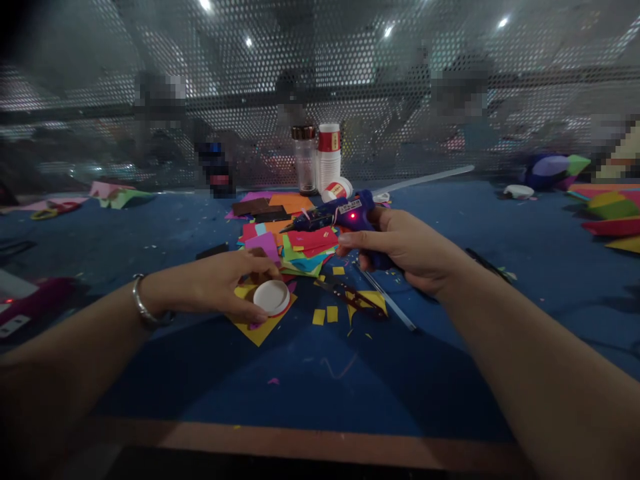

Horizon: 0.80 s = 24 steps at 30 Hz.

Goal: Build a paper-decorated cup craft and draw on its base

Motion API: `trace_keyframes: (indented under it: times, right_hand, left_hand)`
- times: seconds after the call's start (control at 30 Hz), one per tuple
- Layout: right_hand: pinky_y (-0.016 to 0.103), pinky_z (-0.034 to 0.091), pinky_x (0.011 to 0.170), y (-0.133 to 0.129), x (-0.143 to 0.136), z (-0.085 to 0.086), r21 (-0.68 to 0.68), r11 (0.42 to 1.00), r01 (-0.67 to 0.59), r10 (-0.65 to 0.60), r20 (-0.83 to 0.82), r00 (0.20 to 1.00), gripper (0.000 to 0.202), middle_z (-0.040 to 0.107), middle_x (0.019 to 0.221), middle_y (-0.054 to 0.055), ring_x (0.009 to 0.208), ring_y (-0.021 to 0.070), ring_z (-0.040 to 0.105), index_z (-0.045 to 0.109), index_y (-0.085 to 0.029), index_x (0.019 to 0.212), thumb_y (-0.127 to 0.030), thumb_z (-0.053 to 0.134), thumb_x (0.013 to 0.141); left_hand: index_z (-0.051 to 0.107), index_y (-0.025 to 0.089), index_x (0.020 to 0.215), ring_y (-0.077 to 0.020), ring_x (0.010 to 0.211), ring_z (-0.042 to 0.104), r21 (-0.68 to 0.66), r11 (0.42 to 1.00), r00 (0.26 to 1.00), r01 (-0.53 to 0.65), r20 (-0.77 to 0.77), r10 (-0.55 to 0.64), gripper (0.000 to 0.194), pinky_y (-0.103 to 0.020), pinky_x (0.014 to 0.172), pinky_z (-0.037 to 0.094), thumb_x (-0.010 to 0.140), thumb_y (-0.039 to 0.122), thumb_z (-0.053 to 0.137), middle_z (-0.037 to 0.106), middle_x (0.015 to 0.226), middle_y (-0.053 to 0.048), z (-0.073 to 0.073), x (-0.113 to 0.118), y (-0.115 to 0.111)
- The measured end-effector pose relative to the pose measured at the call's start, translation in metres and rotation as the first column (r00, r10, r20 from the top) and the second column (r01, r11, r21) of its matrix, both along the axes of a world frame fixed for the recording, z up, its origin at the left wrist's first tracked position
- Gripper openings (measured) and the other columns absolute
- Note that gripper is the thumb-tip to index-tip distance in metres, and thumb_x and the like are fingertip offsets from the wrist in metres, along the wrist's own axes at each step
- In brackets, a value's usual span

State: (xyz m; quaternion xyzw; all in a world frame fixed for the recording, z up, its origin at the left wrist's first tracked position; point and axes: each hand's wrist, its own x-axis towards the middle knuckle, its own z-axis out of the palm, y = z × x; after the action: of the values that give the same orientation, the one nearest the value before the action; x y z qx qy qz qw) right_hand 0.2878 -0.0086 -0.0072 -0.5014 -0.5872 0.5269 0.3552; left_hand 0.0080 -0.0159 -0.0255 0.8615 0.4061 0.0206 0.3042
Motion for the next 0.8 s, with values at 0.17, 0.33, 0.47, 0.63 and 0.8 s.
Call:
trace_keyframes:
  times: [0.17, 0.33, 0.47, 0.63, 0.8]
  right_hand:
    - [0.021, 0.034, 0.043, 0.000, 0.002, -0.001, 0.017, 1.000, -0.007, 0.006, 0.083, 0.997, 0.026, 0.057, 0.049, -0.005, 0.046, 0.0084, 0.049, 0.067, -0.019, 0.071, -0.037, 0.085, 0.065]
    - [0.023, 0.037, 0.042, -0.002, -0.001, 0.001, 0.044, 0.998, -0.033, 0.028, 0.103, 0.994, 0.024, 0.062, 0.061, -0.004, 0.046, 0.0082, 0.049, 0.069, -0.020, 0.073, -0.031, 0.086, 0.061]
    - [0.024, 0.043, 0.045, -0.010, -0.003, 0.002, 0.087, 0.989, -0.118, 0.106, 0.137, 0.985, 0.025, 0.069, 0.077, -0.002, 0.050, 0.0093, 0.052, 0.072, -0.022, 0.082, -0.030, 0.084, 0.062]
    - [0.028, 0.050, 0.053, -0.028, 0.002, -0.006, 0.182, 0.966, -0.181, 0.116, 0.321, 0.940, 0.033, 0.072, 0.079, -0.001, 0.063, 0.0179, 0.063, 0.070, -0.025, 0.096, -0.036, 0.081, 0.067]
    - [0.033, 0.044, 0.049, -0.050, -0.004, -0.015, 0.393, 0.881, -0.262, 0.019, 0.524, 0.852, 0.027, 0.071, 0.074, 0.003, 0.059, 0.0216, 0.060, 0.069, -0.024, 0.091, -0.048, 0.069, 0.076]
  left_hand:
    - [0.067, 0.020, 0.111, -0.0202, 0.090, 0.060, 0.016, 1.000, 1.000, 0.014, -0.020, -0.014, 0.048, -0.029, 0.077, 0.042, 0.074, 0.048, 0.079, 0.068, 0.103, -0.004, 0.001, -0.001, 0.002]
    - [0.071, 0.023, 0.117, -0.0197, 0.088, 0.056, 0.036, 0.993, 0.993, 0.109, -0.045, -0.107, 0.049, -0.028, 0.077, 0.040, 0.076, 0.049, 0.077, 0.065, 0.097, -0.003, 0.006, -0.003, 0.004]
    - [0.074, 0.021, 0.112, -0.0184, 0.084, 0.053, 0.087, 0.988, 0.988, 0.130, -0.095, -0.121, 0.043, -0.028, 0.074, 0.038, 0.081, 0.049, 0.072, 0.060, 0.091, -0.004, 0.007, -0.006, 0.007]
    - [0.073, 0.019, 0.110, -0.0178, 0.086, 0.053, 0.054, 0.988, 0.986, 0.144, -0.092, -0.139, 0.039, -0.027, 0.076, 0.039, 0.085, 0.049, 0.067, 0.060, 0.097, -0.005, 0.005, -0.011, 0.010]
    - [0.062, 0.029, 0.134, -0.0190, 0.091, 0.052, 0.067, 0.985, 0.986, 0.156, -0.068, -0.151, 0.055, -0.029, 0.082, 0.038, 0.083, 0.048, 0.070, 0.058, 0.101, -0.004, 0.002, -0.012, 0.011]
